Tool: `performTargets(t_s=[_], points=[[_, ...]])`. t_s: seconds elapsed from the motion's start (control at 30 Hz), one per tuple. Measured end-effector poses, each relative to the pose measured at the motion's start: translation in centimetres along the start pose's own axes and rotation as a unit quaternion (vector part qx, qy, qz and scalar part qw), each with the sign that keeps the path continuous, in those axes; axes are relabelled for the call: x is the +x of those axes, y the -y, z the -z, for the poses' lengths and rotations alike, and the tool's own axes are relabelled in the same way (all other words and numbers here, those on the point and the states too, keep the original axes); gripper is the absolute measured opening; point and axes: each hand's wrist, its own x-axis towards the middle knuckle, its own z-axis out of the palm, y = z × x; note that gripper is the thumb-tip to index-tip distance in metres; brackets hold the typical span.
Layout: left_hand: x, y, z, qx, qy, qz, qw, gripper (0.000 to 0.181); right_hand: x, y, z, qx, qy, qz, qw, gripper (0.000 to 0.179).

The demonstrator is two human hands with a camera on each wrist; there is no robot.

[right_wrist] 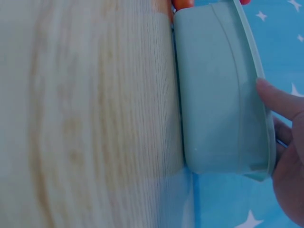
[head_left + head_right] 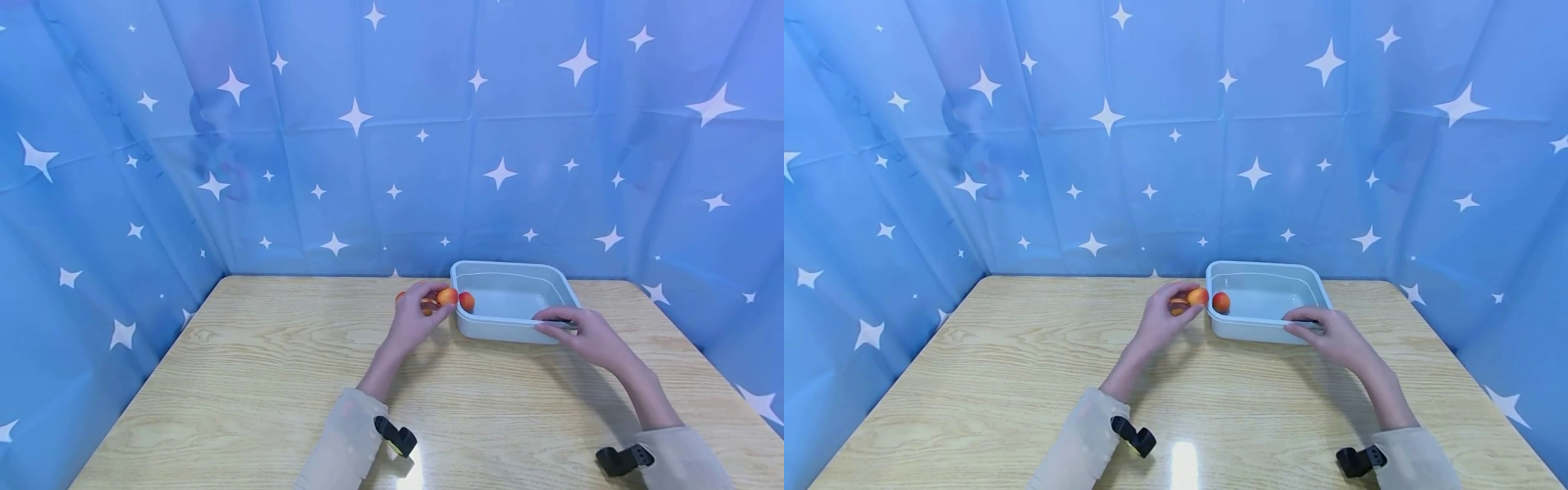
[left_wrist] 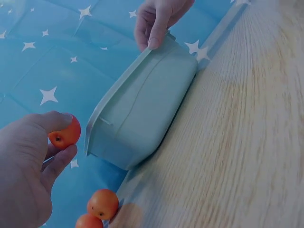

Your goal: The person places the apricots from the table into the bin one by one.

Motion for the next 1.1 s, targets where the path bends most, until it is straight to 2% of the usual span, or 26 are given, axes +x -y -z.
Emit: performTargets(t_s=[0.3, 0.67, 0.93, 1.1], points=[[0.0, -0.9, -1.0, 0.001, 0.021, -0.044, 0.9988, 0.036, 0.0, 0.1, 0.0, -0.002, 0.002, -0.007, 1.0, 0.017], [-0.2, -1.2, -2.1, 0.024, 0.006, -0.061, 0.9978, 0.037, 0.0, 0.2, 0.0, -0.003, 0.0, -0.001, 1.0, 0.017], [-0.2, -1.5, -3.0, 0.04, 0.015, -0.046, 0.998, 0.036, 0.0, 0.0, -0.1, -0.004, -0.001, -0.003, 1.0, 0.016], [-0.3, -1.6, -3.3, 0.04, 0.009, -0.036, 0.9985, 0.038, 0.0, -0.1, -0.1, -0.006, -0.001, -0.006, 1.0, 0.016]])
